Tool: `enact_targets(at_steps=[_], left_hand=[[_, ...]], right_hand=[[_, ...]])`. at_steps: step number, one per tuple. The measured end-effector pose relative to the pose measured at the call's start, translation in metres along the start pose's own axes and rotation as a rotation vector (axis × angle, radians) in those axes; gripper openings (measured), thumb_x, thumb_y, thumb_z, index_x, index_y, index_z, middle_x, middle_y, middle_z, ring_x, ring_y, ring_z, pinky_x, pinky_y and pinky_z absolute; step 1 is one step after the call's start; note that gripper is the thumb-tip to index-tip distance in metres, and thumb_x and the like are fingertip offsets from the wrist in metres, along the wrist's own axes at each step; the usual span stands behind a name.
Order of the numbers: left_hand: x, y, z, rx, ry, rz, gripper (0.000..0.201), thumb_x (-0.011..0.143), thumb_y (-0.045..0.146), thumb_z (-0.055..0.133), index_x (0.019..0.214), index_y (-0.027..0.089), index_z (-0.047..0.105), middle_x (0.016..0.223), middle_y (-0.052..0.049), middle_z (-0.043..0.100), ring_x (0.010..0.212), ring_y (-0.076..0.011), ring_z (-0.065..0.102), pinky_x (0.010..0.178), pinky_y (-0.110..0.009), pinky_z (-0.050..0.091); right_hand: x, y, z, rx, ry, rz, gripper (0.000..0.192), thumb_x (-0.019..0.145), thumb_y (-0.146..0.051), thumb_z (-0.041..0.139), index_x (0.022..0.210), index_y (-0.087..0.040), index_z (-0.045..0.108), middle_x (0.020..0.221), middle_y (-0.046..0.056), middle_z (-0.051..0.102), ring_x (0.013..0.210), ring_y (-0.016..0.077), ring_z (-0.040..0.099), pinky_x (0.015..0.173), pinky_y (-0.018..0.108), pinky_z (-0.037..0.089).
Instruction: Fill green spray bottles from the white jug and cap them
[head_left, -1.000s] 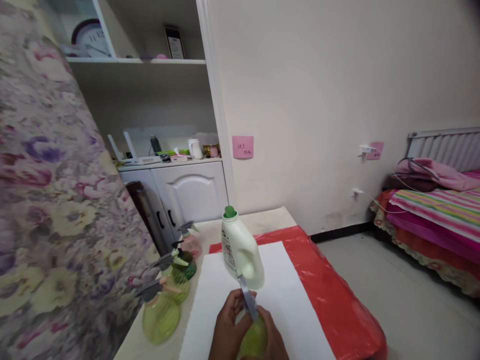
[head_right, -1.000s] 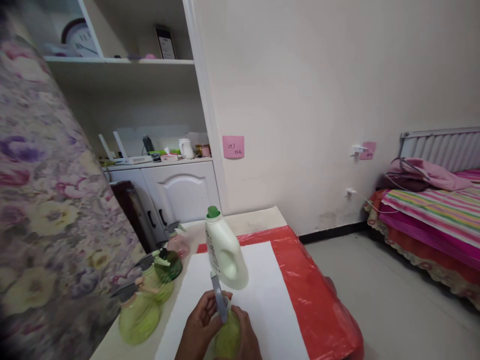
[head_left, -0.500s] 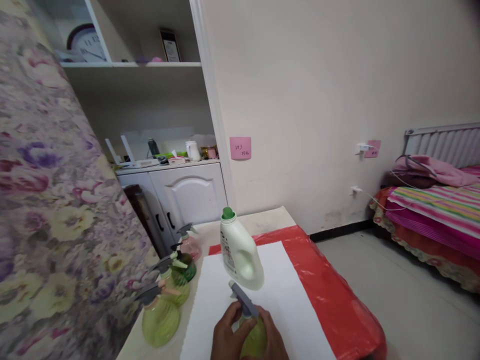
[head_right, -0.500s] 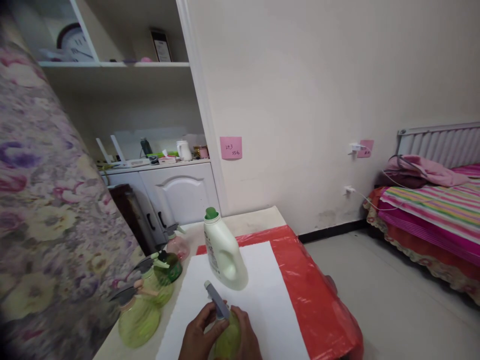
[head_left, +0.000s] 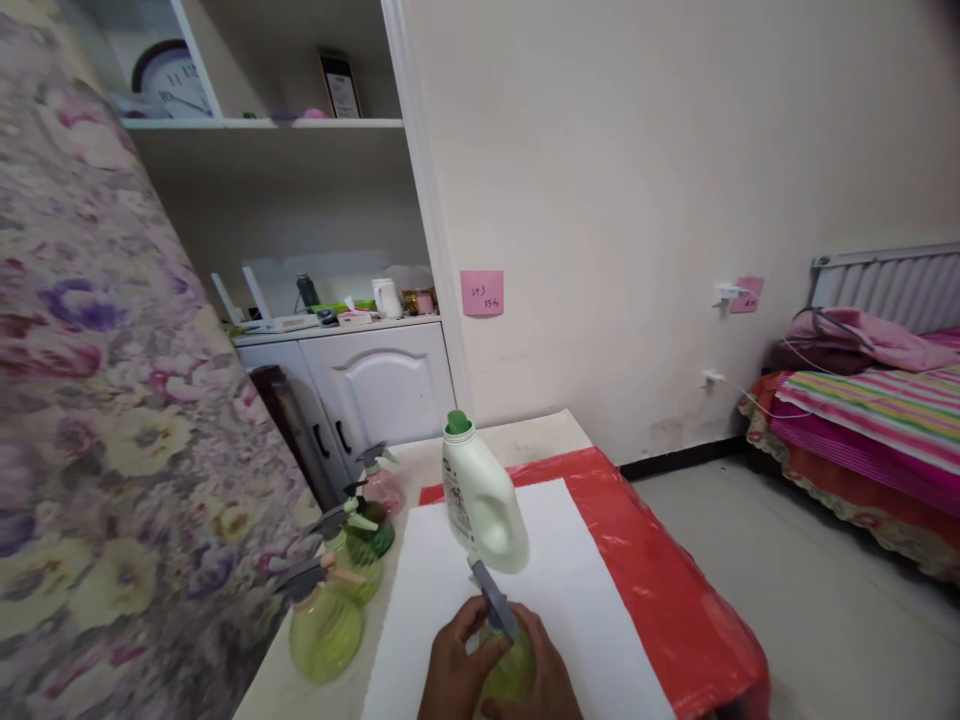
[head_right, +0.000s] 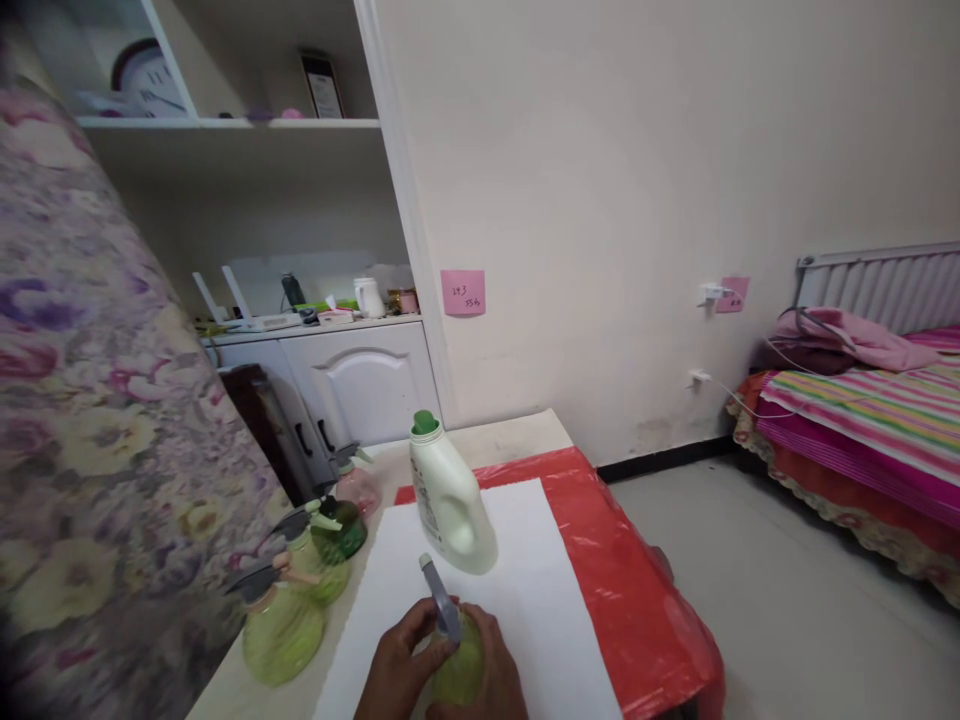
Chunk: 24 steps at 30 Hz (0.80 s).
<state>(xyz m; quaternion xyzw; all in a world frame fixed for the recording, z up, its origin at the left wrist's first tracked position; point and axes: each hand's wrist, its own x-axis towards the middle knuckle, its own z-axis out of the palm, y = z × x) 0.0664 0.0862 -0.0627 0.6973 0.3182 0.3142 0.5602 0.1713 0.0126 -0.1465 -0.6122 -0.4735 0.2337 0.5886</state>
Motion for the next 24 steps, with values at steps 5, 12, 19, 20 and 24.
enact_targets(at_steps=[5,12,19,20,24], left_hand=[[0.005,-0.005,-0.013,-0.014,-0.128,0.011,0.038,0.068,0.029,0.073,0.104,0.019,0.074,0.103,-0.006,0.079,0.104,-0.0322,0.068,0.096,-0.043,0.051],[0.0,-0.027,-0.019,0.033,-0.155,0.065,0.047,0.078,0.043,0.067,0.121,0.023,0.068,0.126,-0.008,0.071,0.123,-0.0314,0.059,0.108,-0.044,0.044],[-0.001,-0.031,-0.005,0.073,-0.042,0.036,0.048,0.068,0.047,0.074,0.109,0.022,0.071,0.114,-0.009,0.075,0.109,-0.0337,0.066,0.097,-0.041,0.052],[-0.001,-0.03,-0.002,0.068,-0.032,0.058,0.043,0.069,0.046,0.073,0.105,0.022,0.072,0.109,-0.008,0.076,0.104,-0.0325,0.067,0.093,-0.039,0.054],[0.001,-0.02,0.001,0.066,-0.053,0.177,0.027,0.08,0.043,0.065,0.098,0.023,0.07,0.097,-0.005,0.069,0.093,-0.0262,0.065,0.083,-0.032,0.054]], right_hand=[[-0.002,-0.004,0.002,0.047,0.044,0.078,0.091,0.042,-0.007,0.067,0.13,-0.023,0.048,0.135,0.011,0.06,0.128,0.0336,0.054,0.11,0.044,0.043],[0.001,0.006,0.004,0.113,-0.013,0.097,0.09,0.041,-0.006,0.07,0.126,-0.022,0.046,0.138,0.013,0.058,0.129,0.0331,0.052,0.11,0.045,0.043],[0.002,0.015,0.007,0.153,0.025,0.027,0.079,0.053,-0.017,0.072,0.127,-0.021,0.046,0.128,0.011,0.062,0.115,0.0278,0.062,0.101,0.041,0.05],[0.002,0.015,0.008,0.156,0.029,0.022,0.076,0.056,-0.022,0.072,0.128,-0.021,0.047,0.127,0.011,0.063,0.114,0.0277,0.063,0.1,0.041,0.05],[0.003,0.018,0.007,0.193,0.037,-0.017,0.084,0.053,-0.043,0.078,0.129,-0.021,0.048,0.127,0.012,0.064,0.118,0.0312,0.061,0.102,0.042,0.049]])
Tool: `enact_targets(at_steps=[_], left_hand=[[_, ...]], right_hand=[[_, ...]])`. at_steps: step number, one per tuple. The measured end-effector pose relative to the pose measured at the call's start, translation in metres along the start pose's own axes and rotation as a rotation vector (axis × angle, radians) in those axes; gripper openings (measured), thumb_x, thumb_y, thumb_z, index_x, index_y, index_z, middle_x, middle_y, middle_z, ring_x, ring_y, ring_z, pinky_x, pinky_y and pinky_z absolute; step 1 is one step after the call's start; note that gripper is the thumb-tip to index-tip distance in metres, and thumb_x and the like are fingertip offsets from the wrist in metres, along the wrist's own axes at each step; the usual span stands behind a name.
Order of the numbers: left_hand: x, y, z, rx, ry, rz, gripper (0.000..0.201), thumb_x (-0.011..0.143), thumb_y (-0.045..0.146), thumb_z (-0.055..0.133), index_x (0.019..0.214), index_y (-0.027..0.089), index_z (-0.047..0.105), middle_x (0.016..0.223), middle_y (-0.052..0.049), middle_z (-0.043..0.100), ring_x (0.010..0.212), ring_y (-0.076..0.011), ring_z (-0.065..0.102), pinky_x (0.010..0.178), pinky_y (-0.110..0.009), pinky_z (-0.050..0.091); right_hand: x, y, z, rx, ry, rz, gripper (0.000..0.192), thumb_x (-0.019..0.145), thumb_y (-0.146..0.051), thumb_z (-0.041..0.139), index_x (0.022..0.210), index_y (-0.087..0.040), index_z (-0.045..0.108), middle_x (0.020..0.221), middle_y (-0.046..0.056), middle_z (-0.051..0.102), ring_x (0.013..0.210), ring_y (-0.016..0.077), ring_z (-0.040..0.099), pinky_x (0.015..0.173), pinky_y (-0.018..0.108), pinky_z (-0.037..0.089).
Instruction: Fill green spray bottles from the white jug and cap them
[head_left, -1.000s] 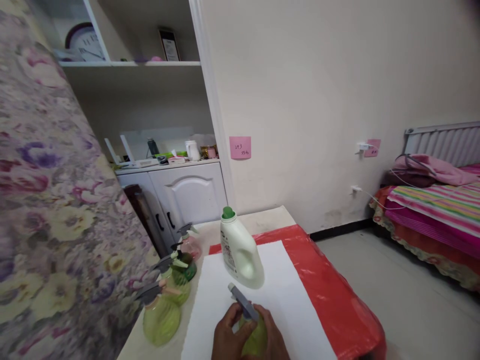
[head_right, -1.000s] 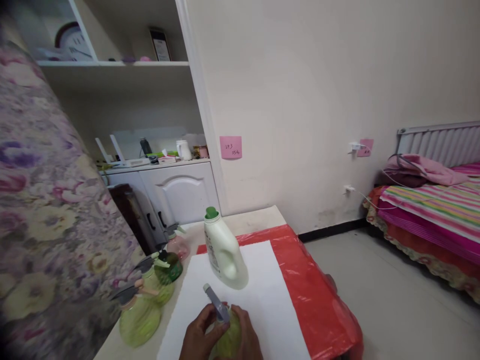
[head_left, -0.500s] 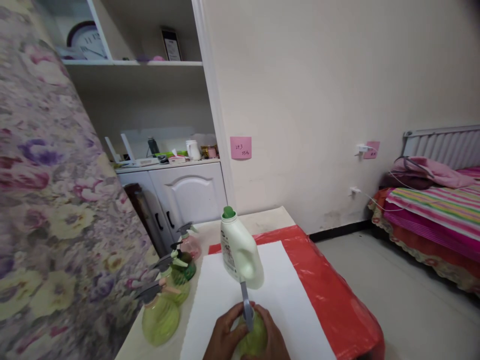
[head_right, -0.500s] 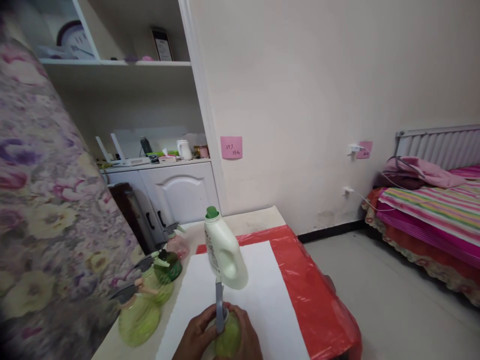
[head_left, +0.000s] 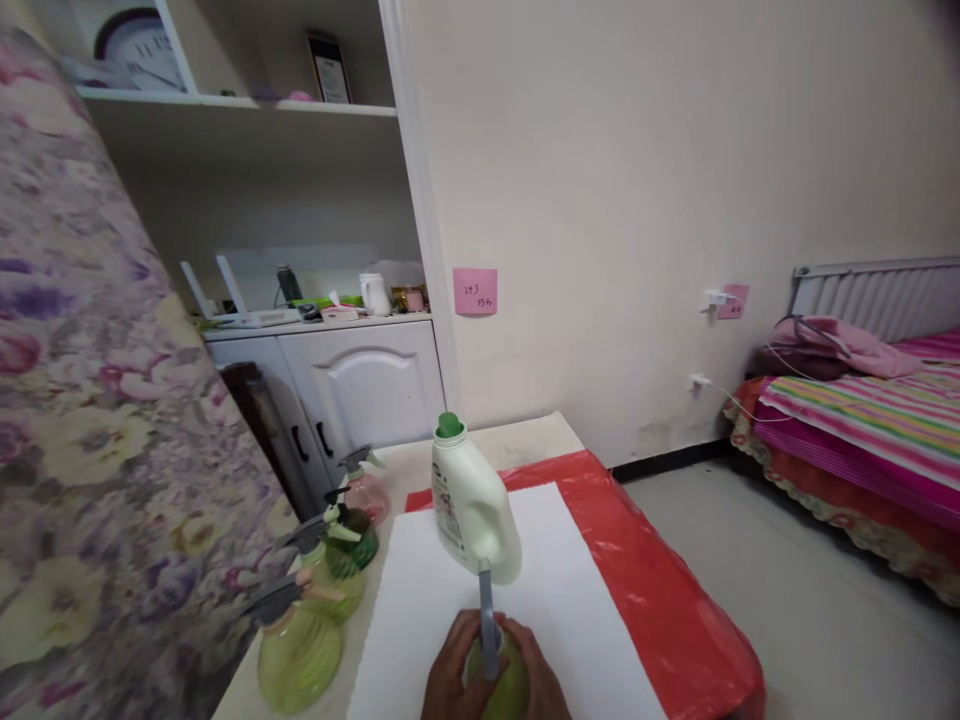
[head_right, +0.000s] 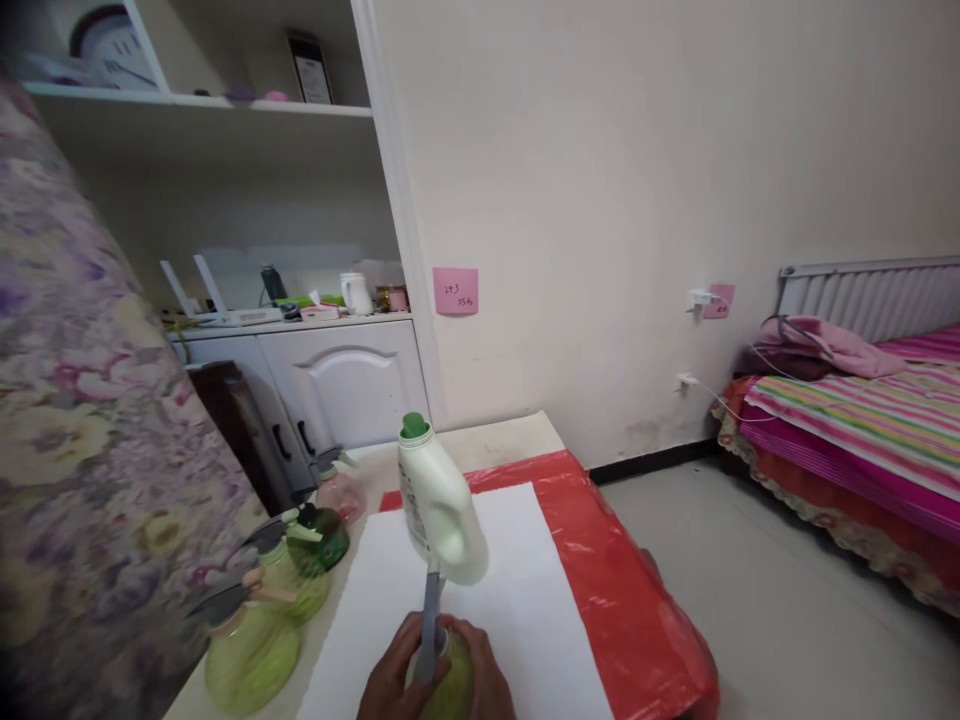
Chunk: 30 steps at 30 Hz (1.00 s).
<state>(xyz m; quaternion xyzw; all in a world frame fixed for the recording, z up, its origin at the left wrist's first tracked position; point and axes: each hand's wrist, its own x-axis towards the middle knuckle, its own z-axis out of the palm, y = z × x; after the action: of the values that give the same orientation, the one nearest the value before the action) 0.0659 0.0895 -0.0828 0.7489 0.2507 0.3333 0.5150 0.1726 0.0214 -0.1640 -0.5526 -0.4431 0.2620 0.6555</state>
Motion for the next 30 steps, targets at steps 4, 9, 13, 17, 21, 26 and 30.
enact_targets(at_steps=[4,9,13,17,21,26,30], left_hand=[[0.005,0.011,-0.012,-0.029,-0.164,-0.008,0.025,0.082,0.041,0.065,0.099,0.024,0.07,0.094,-0.003,0.066,0.093,-0.0244,0.062,0.086,-0.031,0.051],[0.012,0.008,-0.022,-0.109,-0.317,-0.089,0.037,0.08,0.044,0.067,0.113,0.026,0.069,0.1,-0.004,0.071,0.098,-0.027,0.063,0.09,-0.035,0.049],[0.005,-0.004,-0.015,-0.15,-0.22,-0.12,0.044,0.081,0.046,0.066,0.119,0.026,0.065,0.12,-0.007,0.069,0.115,-0.0288,0.059,0.105,-0.039,0.041],[-0.003,-0.006,-0.008,-0.175,-0.128,-0.124,0.038,0.081,0.046,0.065,0.112,0.025,0.063,0.112,-0.006,0.071,0.103,-0.0266,0.064,0.093,-0.036,0.048],[0.001,0.001,-0.011,-0.115,-0.161,-0.086,0.031,0.083,0.041,0.062,0.109,0.025,0.065,0.101,-0.004,0.072,0.097,-0.0253,0.063,0.091,-0.035,0.048],[0.007,0.002,-0.018,-0.152,-0.222,-0.068,0.038,0.08,0.042,0.064,0.113,0.025,0.067,0.107,-0.004,0.074,0.098,-0.0268,0.064,0.092,-0.036,0.048],[0.004,-0.009,-0.016,-0.142,-0.197,-0.092,0.041,0.08,0.041,0.064,0.118,0.026,0.065,0.113,-0.005,0.073,0.101,-0.0272,0.065,0.091,-0.036,0.049]], right_hand=[[0.002,0.008,-0.003,0.019,-0.043,0.001,0.096,0.041,-0.032,0.084,0.13,-0.023,0.047,0.13,0.011,0.062,0.122,0.0334,0.057,0.105,0.045,0.046],[0.004,0.01,-0.006,0.014,-0.075,0.033,0.096,0.041,-0.027,0.083,0.13,-0.024,0.047,0.13,0.009,0.061,0.123,0.0316,0.057,0.104,0.042,0.046],[0.001,0.007,-0.004,-0.031,-0.034,0.037,0.087,0.047,-0.048,0.081,0.124,-0.023,0.05,0.129,0.01,0.063,0.118,0.0325,0.059,0.1,0.042,0.048],[-0.001,0.01,-0.002,-0.055,0.003,0.07,0.087,0.05,-0.065,0.074,0.122,-0.023,0.05,0.127,0.012,0.063,0.117,0.0333,0.06,0.099,0.043,0.048],[0.0,0.014,-0.003,-0.034,-0.026,0.055,0.098,0.042,-0.061,0.08,0.126,-0.021,0.047,0.128,0.014,0.062,0.12,0.0346,0.058,0.101,0.044,0.046],[0.002,0.012,-0.004,-0.051,-0.032,0.023,0.097,0.042,-0.054,0.081,0.127,-0.021,0.047,0.127,0.013,0.061,0.119,0.0357,0.058,0.102,0.049,0.045],[0.001,0.008,-0.004,-0.038,-0.049,0.045,0.095,0.046,-0.049,0.08,0.13,-0.021,0.045,0.126,0.013,0.062,0.116,0.0356,0.059,0.1,0.05,0.047]])
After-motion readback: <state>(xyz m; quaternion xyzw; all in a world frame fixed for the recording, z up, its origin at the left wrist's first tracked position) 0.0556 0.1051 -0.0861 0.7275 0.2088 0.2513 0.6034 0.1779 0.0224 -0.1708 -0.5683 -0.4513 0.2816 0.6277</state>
